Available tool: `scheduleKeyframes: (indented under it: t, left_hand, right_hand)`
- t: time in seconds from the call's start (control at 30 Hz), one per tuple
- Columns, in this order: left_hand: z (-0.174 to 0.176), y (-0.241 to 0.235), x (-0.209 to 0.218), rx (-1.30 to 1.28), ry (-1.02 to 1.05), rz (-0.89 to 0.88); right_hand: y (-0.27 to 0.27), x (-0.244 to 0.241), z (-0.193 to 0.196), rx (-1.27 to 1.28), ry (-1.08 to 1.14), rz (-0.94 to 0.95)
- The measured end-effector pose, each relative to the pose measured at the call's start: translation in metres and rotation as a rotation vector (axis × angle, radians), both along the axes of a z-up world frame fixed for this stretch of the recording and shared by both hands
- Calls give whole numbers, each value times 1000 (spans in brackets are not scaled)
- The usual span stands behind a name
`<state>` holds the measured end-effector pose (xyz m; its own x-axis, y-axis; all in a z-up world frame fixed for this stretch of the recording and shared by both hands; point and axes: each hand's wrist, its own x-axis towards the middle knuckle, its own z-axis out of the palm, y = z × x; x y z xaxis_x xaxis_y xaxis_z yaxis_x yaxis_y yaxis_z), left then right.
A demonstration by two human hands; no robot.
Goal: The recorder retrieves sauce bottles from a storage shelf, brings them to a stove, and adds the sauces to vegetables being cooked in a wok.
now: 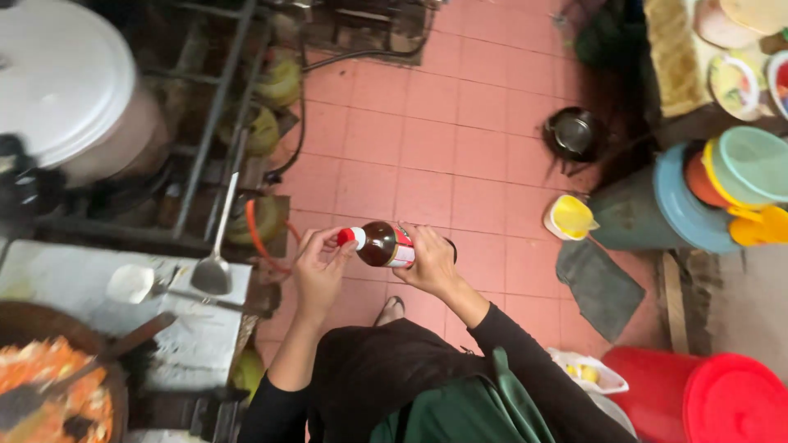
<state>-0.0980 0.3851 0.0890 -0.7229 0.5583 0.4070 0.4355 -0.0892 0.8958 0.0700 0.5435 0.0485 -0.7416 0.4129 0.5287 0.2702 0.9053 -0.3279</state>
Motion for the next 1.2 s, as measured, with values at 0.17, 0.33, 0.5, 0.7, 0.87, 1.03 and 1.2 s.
scheduleKeyframes:
  t: [0.17, 0.33, 0.5, 0.7, 0.87, 1.03, 1.2]
  left_hand:
    - [-10, 114, 34, -54, 38, -121]
    - [12, 218, 38, 1, 111, -476]
    - [7, 338, 33, 123, 178, -783]
    - [-47, 497, 14, 60, 60, -833]
    - [-29, 635, -2, 101, 45, -1015]
    - [-9, 779, -4, 155, 50, -1285]
    - [-40, 921, 26, 117, -194, -1269]
  right_hand:
    - [82, 57, 2, 208, 37, -188]
    - [151, 93, -6, 111, 80, -310]
    - [222, 98, -30, -304, 169, -403]
    - [354, 76, -44, -305, 162, -501]
    - [463, 63, -28, -417, 227, -532]
    - [573, 68, -46, -519, 341, -522]
    - [709, 77, -50, -570, 463, -599]
